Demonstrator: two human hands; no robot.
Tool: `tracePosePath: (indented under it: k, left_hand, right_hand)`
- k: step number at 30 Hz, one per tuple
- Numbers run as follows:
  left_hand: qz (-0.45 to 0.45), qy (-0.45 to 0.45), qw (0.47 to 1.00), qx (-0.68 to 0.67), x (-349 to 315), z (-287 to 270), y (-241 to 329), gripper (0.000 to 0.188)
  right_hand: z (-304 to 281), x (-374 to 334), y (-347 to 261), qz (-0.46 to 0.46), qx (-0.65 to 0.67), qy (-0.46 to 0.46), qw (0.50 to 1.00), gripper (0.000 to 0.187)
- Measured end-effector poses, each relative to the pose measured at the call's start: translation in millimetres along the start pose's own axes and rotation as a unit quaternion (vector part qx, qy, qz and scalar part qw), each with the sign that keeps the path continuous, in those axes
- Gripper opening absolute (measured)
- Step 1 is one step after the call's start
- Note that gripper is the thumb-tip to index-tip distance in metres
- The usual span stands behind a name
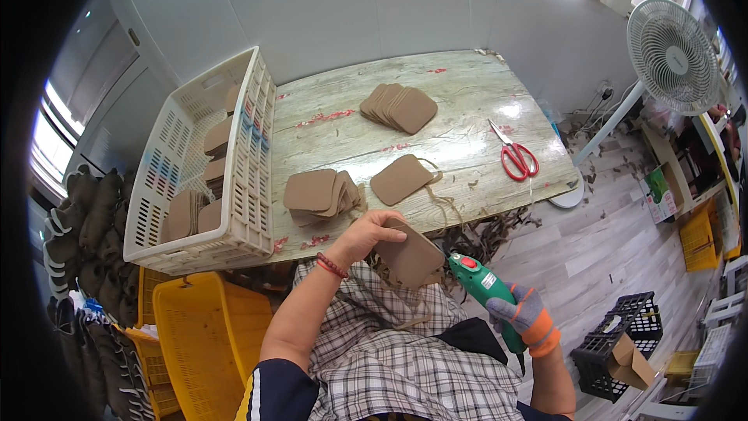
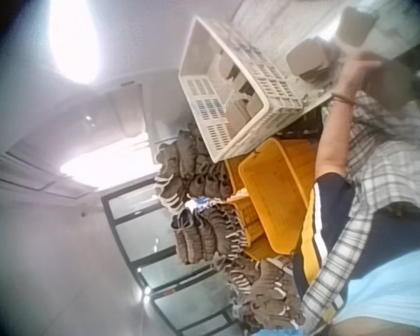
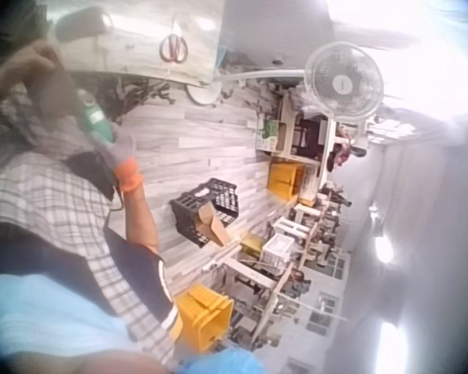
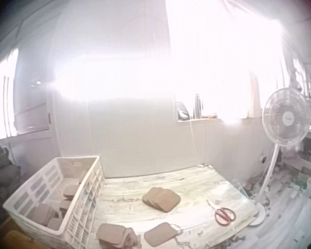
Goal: The person uses a handheld rotary tool to smooth the edges of small brown cardboard pieces. They pick up each piece from a stack on the table, run the tool along the edges, and place the finished piece into a white plastic basket.
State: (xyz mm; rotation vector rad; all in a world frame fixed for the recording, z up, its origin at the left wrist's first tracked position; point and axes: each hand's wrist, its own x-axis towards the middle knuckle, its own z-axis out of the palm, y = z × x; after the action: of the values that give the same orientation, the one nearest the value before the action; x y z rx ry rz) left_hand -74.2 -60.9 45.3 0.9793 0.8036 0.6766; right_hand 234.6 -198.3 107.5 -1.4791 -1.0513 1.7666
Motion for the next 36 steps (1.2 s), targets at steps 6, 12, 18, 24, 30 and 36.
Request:
tracePosePath:
  k: [6,12,18,24,30,36]
  left_hand:
    - [0.043,0.011,0.997,0.057,-1.6,11.3,5.8,0.013]
    - [0.037,0.04,0.996,0.076,0.1,13.1,5.2,0.014]
    - [0.023,0.015,0.996,0.081,3.1,20.8,0.6,0.013]
    - [-0.012,-0.036,0.995,0.095,5.5,25.6,-3.3,0.015]
    - [-0.028,-0.108,0.98,0.164,8.2,32.0,-4.9,0.014]
    - [-0.065,-0.13,0.976,0.165,10.6,33.0,-11.5,0.023]
  right_hand:
    - [2.6,-1.6,4.4,-0.007,-0.025,0.011,1.0,0.038]
    - [1.0,-2.5,13.3,-0.013,-0.075,0.029,0.997,0.044]
    - [7.3,0.6,10.3,-0.019,-0.1,0.036,0.994,0.044]
    - [10.0,4.7,12.9,-0.027,-0.11,0.035,0.993,0.043]
    - [13.4,9.0,12.0,-0.022,-0.088,0.028,0.996,0.043]
    - [16.8,18.9,8.2,-0.027,-0.092,0.008,0.995,0.045]
